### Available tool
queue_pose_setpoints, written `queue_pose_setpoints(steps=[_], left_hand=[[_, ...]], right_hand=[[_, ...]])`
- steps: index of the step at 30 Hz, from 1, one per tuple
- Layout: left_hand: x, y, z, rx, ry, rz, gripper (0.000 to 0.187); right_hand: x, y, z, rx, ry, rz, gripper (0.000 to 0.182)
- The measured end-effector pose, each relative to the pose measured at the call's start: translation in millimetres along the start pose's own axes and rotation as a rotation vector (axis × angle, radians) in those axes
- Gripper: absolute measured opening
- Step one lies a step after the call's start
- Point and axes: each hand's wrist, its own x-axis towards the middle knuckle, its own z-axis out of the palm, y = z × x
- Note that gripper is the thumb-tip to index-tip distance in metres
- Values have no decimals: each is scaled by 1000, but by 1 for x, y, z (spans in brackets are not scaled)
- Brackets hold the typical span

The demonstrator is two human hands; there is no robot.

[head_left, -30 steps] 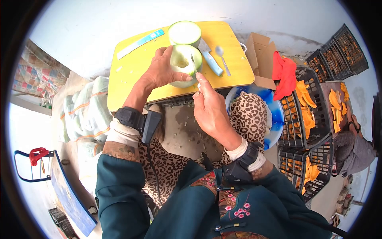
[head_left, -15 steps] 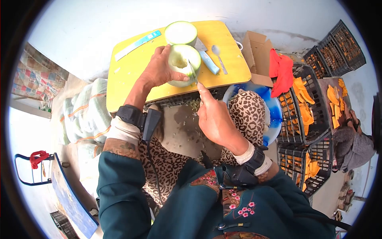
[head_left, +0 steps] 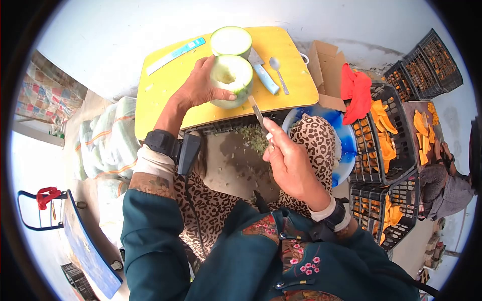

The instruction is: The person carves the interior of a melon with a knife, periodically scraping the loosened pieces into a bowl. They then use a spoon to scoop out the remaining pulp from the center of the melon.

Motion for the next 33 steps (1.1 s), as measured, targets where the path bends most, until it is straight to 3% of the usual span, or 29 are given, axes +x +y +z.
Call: queue_pose_setpoints(steps=[5, 20, 33], left_hand=[[-1, 0, -2, 16, -19, 4, 126], [1, 1, -1, -13, -12, -3, 126], [-2, 5, -2, -12, -4, 3, 122]], right_hand=[[26, 15, 14, 31, 84, -58, 44], [40, 25, 18, 110, 42, -6, 50], [54, 32, 21, 142, 65, -104, 46]])
